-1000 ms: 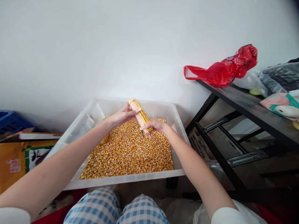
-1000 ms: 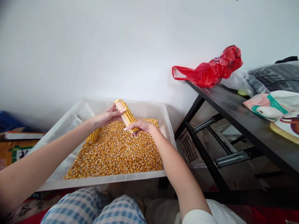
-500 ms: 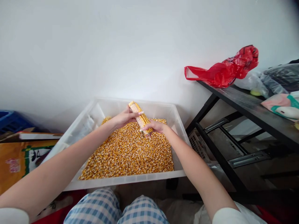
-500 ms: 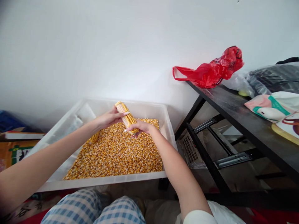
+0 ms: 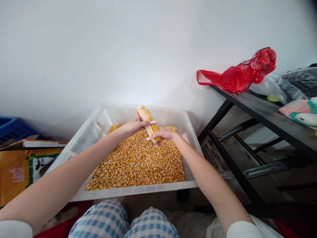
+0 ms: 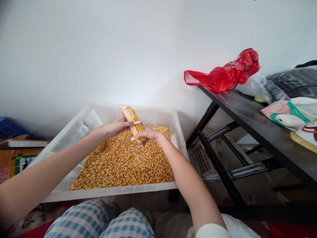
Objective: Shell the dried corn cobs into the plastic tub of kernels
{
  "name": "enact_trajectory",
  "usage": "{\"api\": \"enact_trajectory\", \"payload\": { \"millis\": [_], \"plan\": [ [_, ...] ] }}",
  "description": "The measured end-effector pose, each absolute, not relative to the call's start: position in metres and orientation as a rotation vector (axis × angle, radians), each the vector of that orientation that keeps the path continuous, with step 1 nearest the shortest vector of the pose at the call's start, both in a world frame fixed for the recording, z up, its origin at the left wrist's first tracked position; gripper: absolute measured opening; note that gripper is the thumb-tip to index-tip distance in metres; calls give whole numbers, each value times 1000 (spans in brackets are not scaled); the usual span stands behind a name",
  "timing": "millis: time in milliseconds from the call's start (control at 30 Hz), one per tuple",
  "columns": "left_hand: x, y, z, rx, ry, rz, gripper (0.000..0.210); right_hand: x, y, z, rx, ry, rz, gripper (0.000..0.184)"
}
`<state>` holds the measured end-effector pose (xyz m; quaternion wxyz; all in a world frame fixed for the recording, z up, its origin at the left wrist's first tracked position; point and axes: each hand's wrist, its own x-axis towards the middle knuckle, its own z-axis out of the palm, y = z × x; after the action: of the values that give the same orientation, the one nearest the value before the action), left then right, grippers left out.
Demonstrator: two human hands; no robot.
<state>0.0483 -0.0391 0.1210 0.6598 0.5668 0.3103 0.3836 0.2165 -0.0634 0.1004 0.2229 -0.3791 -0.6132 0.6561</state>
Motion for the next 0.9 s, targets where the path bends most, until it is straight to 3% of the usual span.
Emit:
{"api": "enact_trajectory", "payload": {
  "millis": [300,433,633,733,900],
  "plan": [
    [34,-37,128,1361,496,733,90,221,-64,99,-984,-1712,1904,38],
    [36,-38,127,1338,433,709,80,220,-63,100,-959,-1685,1861,36],
    [47,-37,111,1381,624,782,61,213,-63,103,-1062,-1722,1626,59],
    [48,-37,110,1400,584,712,52,213,-64,105,-1082,-1763,1607,59],
    [45,-37,115,1440,560,718,60,216,-63,105,-1048,-1771,1633,55]
  ]
}}
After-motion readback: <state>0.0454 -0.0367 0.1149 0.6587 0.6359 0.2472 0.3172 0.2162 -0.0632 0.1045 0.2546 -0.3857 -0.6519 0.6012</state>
